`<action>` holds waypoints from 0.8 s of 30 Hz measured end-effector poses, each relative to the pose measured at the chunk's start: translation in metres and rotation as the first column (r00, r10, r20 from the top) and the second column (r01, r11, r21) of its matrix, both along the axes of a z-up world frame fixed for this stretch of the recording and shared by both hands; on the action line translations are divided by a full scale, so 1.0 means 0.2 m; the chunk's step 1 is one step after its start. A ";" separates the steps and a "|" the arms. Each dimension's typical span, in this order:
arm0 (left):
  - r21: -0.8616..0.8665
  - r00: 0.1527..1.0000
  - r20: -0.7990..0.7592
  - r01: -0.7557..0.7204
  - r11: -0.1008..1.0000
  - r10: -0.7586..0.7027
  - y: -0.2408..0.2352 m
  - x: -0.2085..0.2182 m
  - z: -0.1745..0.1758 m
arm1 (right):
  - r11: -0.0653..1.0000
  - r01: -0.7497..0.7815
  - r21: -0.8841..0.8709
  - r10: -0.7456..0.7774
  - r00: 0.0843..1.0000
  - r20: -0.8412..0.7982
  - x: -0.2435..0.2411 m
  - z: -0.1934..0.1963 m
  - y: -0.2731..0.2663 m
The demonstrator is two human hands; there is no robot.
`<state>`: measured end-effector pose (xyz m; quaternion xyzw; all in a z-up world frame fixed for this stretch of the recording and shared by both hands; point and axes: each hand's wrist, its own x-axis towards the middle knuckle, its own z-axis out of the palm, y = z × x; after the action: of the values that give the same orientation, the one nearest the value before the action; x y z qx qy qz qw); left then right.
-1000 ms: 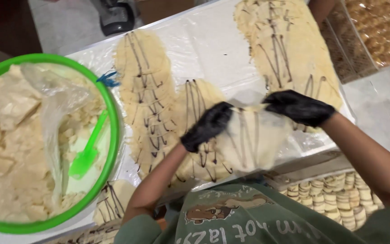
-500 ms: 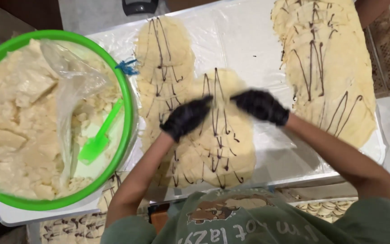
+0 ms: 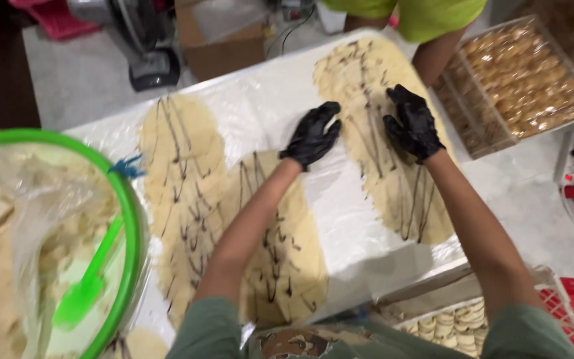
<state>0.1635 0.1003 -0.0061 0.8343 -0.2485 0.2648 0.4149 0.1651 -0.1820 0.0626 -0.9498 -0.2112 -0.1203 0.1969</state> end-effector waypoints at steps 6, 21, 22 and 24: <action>0.201 0.974 -0.154 -0.134 0.970 0.166 -0.57 0.22 -0.30 | 0.988 0.048 -0.147 -0.063 0.993 -0.100 0.11 -0.03 0.01; -0.012 0.822 -0.570 -0.036 0.999 0.022 -0.56 0.43 -0.49 | 0.967 0.251 -0.049 -0.256 0.956 -0.143 0.37 -0.26 -0.08; 0.301 0.884 -0.371 -0.174 0.938 0.283 -0.61 0.48 -0.61 | 0.966 0.257 -0.034 -0.260 0.951 -0.166 0.31 -0.16 -0.04; 0.254 0.914 -0.338 -0.143 0.957 0.226 -0.56 0.32 -0.44 | 0.977 0.207 -0.060 -0.215 0.951 -0.224 0.32 -0.19 -0.11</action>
<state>0.2284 -0.0122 -0.0934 0.9299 -0.1153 0.1144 0.3301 0.2284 -0.2037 0.0237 -0.9778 -0.0866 -0.0266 0.1889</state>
